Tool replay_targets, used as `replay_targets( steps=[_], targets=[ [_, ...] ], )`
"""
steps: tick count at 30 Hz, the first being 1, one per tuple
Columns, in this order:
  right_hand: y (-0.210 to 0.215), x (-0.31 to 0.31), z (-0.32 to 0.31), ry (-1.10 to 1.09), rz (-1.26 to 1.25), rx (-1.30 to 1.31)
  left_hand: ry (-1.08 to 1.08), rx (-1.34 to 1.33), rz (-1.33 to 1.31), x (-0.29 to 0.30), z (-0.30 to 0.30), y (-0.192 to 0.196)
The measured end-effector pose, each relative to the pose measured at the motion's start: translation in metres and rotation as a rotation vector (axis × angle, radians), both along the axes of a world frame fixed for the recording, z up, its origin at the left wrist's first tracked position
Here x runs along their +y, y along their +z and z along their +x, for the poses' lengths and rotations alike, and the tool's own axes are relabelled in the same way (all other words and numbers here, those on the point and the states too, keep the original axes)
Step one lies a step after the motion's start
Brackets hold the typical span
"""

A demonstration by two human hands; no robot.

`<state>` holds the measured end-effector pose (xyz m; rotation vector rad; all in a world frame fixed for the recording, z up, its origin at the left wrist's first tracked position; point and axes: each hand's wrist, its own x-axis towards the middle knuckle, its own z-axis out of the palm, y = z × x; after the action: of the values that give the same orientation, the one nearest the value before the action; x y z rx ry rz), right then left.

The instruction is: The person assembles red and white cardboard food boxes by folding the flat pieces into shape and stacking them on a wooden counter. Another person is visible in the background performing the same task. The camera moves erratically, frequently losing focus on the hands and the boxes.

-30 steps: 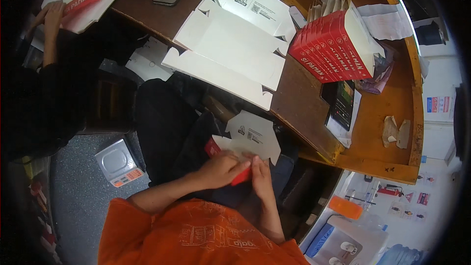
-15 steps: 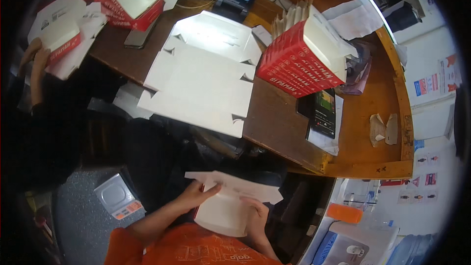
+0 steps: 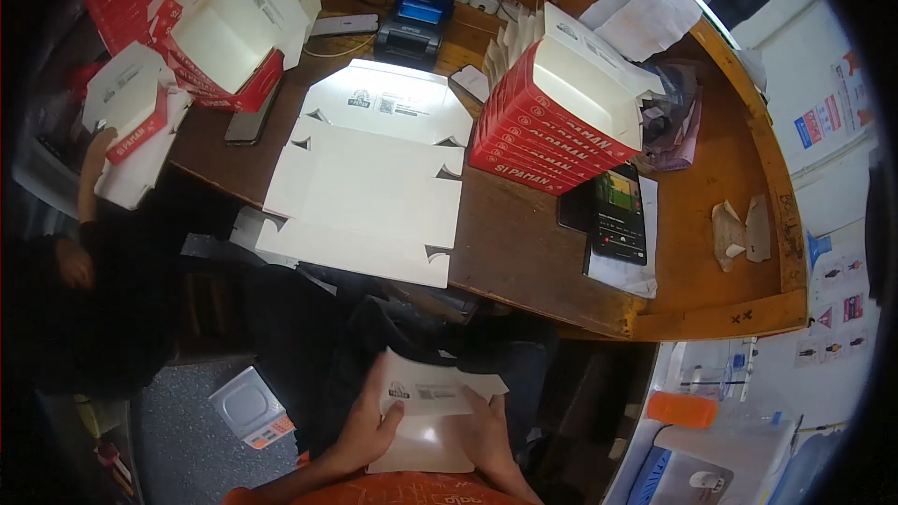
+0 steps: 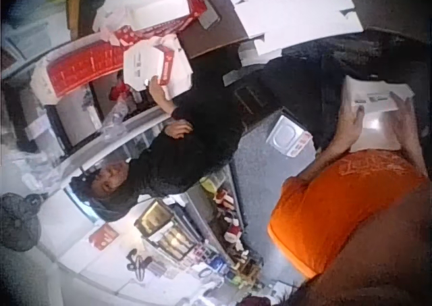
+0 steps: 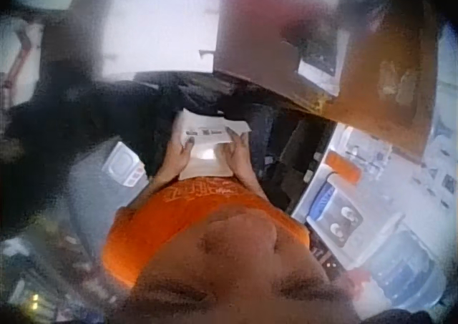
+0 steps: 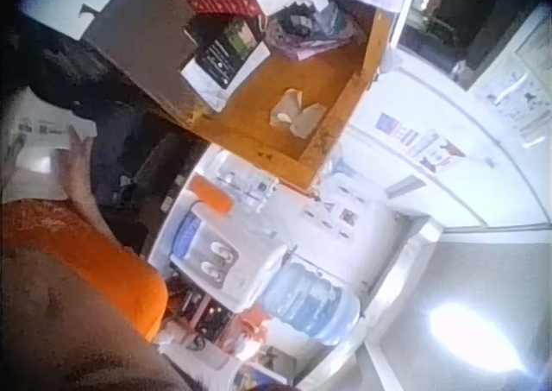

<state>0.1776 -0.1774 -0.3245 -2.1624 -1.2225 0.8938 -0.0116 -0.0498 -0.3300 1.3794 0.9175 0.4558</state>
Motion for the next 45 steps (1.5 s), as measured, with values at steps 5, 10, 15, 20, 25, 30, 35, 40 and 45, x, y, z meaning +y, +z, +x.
replay_targets(
  steps=[5, 10, 15, 20, 25, 30, 35, 40, 45],
  targets=[
    [-0.017, -0.01, 0.018, 0.214, 0.206, -0.056, -0.275, 0.274, 0.117, 0.007, -0.001, 0.026],
    [0.009, 0.001, 0.021, 0.104, -0.025, 0.12, -0.325, 0.248, 0.129, 0.024, -0.001, 0.017],
    [0.0, -0.008, 0.023, -0.212, 0.466, 0.686, -0.263, 0.17, 0.27, 0.061, 0.027, 0.066],
    [0.04, -0.024, 0.037, -0.082, 0.663, 0.706, -0.443, 0.1, 0.201, 0.111, 0.07, 0.099],
    [0.053, -0.033, 0.061, 0.062, 0.692, 0.093, -0.777, -0.099, 0.258, 0.14, 0.126, 0.121],
    [0.065, -0.045, 0.088, -0.429, 0.899, 0.097, -0.657, -0.051, 0.535, 0.172, 0.183, 0.185],
    [0.094, -0.023, 0.109, -0.539, 1.178, 0.227, -0.038, 0.235, 1.161, 0.24, 0.238, 0.171],
    [0.12, -0.005, 0.115, -0.495, 1.201, 0.092, -0.12, -0.024, 1.261, 0.285, 0.23, 0.136],
    [0.139, 0.01, 0.124, -0.414, 1.217, -0.083, -0.274, -0.151, 1.164, 0.281, 0.197, 0.146]
  ],
)
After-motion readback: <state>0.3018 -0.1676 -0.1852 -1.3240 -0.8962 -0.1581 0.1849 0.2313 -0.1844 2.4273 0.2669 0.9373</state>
